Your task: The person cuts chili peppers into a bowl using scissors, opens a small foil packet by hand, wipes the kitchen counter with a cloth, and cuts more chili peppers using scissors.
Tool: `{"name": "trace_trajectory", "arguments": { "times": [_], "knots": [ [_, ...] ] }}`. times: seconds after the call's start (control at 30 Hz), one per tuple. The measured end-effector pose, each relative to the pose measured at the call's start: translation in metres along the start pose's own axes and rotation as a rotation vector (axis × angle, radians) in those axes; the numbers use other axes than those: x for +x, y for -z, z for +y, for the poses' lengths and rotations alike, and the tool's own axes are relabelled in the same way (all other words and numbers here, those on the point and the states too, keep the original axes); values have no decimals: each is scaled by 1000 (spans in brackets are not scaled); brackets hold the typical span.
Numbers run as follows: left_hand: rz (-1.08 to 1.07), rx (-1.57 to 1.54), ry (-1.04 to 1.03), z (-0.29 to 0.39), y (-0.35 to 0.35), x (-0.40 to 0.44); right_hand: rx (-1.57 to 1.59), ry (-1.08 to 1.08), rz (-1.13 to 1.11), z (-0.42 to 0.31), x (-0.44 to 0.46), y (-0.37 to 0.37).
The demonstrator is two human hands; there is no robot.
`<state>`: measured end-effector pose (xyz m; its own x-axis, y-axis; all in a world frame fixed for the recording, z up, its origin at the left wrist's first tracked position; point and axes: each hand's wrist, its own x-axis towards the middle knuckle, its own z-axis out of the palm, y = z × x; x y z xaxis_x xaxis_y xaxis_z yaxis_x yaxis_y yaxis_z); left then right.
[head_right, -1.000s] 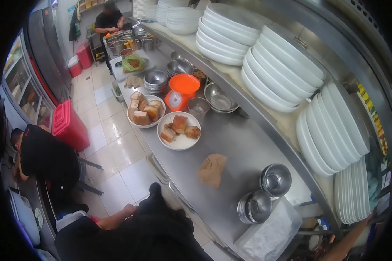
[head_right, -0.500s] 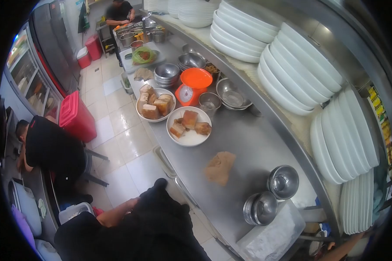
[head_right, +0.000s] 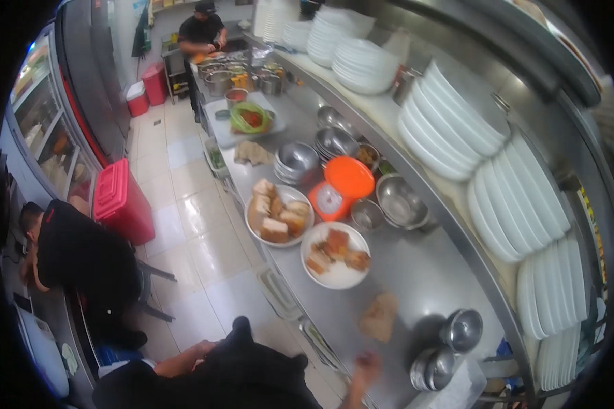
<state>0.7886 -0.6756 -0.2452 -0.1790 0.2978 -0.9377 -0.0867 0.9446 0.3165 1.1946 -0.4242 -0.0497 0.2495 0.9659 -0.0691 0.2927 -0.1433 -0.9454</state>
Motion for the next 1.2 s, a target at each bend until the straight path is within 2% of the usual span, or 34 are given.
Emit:
{"name": "trace_trajectory", "arguments": {
  "times": [0.03, 0.07, 0.13, 0.17, 0.2, 0.23, 0.27, 0.33, 0.4, 0.43, 0.6, 0.67, 0.73, 0.8, 0.83, 0.97, 1.03, 1.2],
  "knots": [
    [-23, 36, -108, -2, 13, 5, -155, 32, -198, -46, -26, -62],
    [-46, 76, -213, -7, 26, 9, 78, 9, -440, -64, -43, -108],
    [53, 86, -175, 2, 49, 10, -200, 206, -846, -104, -66, -170],
    [38, 255, -331, 3, 64, 10, -185, 207, -852, -128, -71, -192],
    [24, 433, -483, 5, 83, 8, -140, 326, -912, -151, -76, -214],
    [88, 373, -451, -2, 94, 17, -89, 445, -965, -166, -83, -235],
    [155, 315, -421, -8, 106, 26, -62, 442, -961, -170, -82, -253],
    [198, -218, -84, 19, 116, -7, -250, 607, -1009, -169, -69, -280],
    [223, -407, -146, 29, 132, -8, -223, 663, -929, -181, -63, -302],
    [231, -377, -185, 40, 139, -13, -224, 728, -856, -187, -61, -313],
    [212, -370, -322, 112, 168, -18, -187, 723, -785, -211, -51, -354],
    [183, -288, -387, 150, 181, -23, -200, 758, -705, -215, -46, -373],
    [153, -124, -480, 188, 200, -26, -192, 696, -708, -230, -34, -393],
    [219, 22, -602, 219, 220, -11, -155, 707, -679, -242, -13, -418],
    [215, 31, -586, 241, 228, -19, -153, 688, -682, -249, -2, -433],
    [283, 168, -633, 324, 273, -55, -103, 844, -421, -298, 50, -498],
    [320, 270, -653, 343, 295, -50, -37, 845, -310, -333, 75, -530],
    [382, 256, -608, 382, 345, -58, 4, 1021, -71, -423, 147, -609]
  ]
}}
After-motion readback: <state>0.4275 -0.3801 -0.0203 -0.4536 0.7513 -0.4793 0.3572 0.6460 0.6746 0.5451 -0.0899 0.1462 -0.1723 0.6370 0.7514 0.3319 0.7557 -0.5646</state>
